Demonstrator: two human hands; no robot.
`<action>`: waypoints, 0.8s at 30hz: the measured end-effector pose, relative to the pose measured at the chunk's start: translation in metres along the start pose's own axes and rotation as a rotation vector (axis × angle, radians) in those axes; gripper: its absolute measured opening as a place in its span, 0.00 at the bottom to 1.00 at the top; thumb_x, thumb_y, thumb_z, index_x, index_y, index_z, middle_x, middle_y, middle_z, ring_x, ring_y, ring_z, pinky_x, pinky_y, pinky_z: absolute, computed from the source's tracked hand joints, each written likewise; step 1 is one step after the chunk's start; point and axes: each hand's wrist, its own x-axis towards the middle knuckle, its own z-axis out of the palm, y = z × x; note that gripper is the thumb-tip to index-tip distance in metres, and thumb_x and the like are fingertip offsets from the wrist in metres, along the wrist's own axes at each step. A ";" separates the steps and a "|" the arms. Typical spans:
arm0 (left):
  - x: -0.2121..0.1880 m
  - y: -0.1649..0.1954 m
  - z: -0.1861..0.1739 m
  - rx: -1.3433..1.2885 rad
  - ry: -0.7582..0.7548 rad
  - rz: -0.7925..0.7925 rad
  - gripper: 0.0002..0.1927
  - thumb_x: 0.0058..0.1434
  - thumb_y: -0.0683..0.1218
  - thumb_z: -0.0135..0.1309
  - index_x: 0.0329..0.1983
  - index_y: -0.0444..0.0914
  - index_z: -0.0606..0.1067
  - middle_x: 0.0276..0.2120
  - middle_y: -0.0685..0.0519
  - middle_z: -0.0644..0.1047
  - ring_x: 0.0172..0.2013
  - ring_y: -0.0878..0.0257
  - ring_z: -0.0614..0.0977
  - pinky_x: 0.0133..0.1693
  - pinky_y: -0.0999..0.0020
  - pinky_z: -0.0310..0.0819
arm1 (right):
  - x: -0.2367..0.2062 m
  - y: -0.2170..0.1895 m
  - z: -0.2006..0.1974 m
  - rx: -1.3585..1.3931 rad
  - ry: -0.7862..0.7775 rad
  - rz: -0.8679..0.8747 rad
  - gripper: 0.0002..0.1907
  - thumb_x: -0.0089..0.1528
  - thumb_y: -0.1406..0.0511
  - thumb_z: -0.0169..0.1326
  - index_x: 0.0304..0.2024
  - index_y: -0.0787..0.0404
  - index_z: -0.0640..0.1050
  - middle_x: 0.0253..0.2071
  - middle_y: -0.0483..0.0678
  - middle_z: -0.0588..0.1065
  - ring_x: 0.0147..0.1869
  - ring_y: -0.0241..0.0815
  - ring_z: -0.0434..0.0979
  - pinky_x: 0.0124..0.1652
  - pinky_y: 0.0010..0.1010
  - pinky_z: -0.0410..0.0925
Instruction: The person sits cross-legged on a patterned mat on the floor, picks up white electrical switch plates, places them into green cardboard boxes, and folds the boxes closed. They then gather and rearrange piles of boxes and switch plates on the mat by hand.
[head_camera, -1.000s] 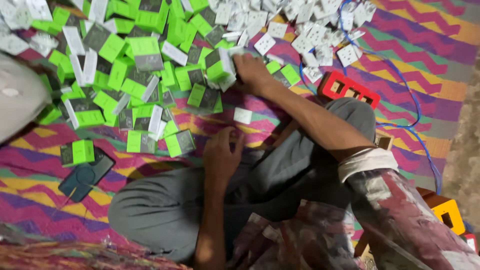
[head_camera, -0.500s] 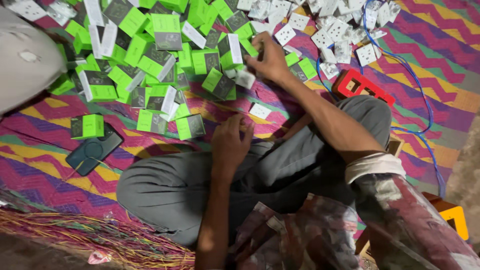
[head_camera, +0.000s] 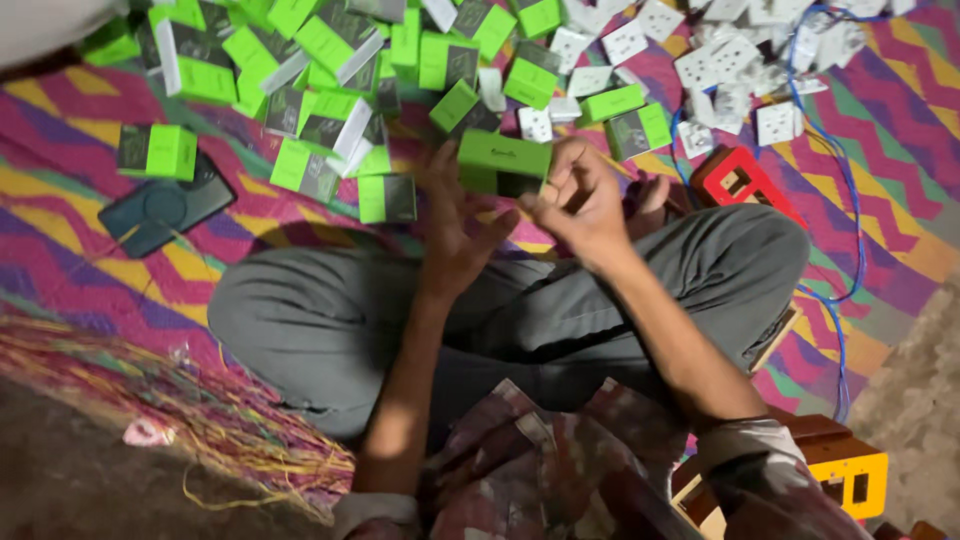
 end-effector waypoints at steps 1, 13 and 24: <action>-0.001 -0.005 -0.001 -0.047 -0.027 -0.061 0.50 0.65 0.47 0.65 0.78 0.37 0.44 0.63 0.44 0.69 0.59 0.56 0.78 0.57 0.62 0.78 | -0.005 0.007 0.006 -0.140 -0.029 -0.083 0.20 0.61 0.79 0.62 0.45 0.61 0.66 0.47 0.45 0.68 0.48 0.33 0.68 0.47 0.23 0.65; 0.001 0.009 -0.008 0.164 0.142 0.078 0.54 0.56 0.40 0.71 0.77 0.39 0.48 0.64 0.44 0.68 0.61 0.55 0.76 0.63 0.60 0.76 | -0.004 -0.022 0.012 -0.360 -0.146 0.110 0.15 0.74 0.70 0.48 0.63 0.67 0.71 0.55 0.46 0.75 0.57 0.32 0.74 0.59 0.25 0.69; 0.005 0.014 -0.003 0.903 0.126 0.310 0.51 0.47 0.51 0.76 0.69 0.34 0.62 0.61 0.35 0.72 0.61 0.38 0.74 0.60 0.52 0.70 | 0.005 -0.004 -0.006 -0.718 -0.155 -0.107 0.21 0.61 0.70 0.56 0.58 0.66 0.75 0.47 0.53 0.79 0.46 0.41 0.79 0.47 0.30 0.72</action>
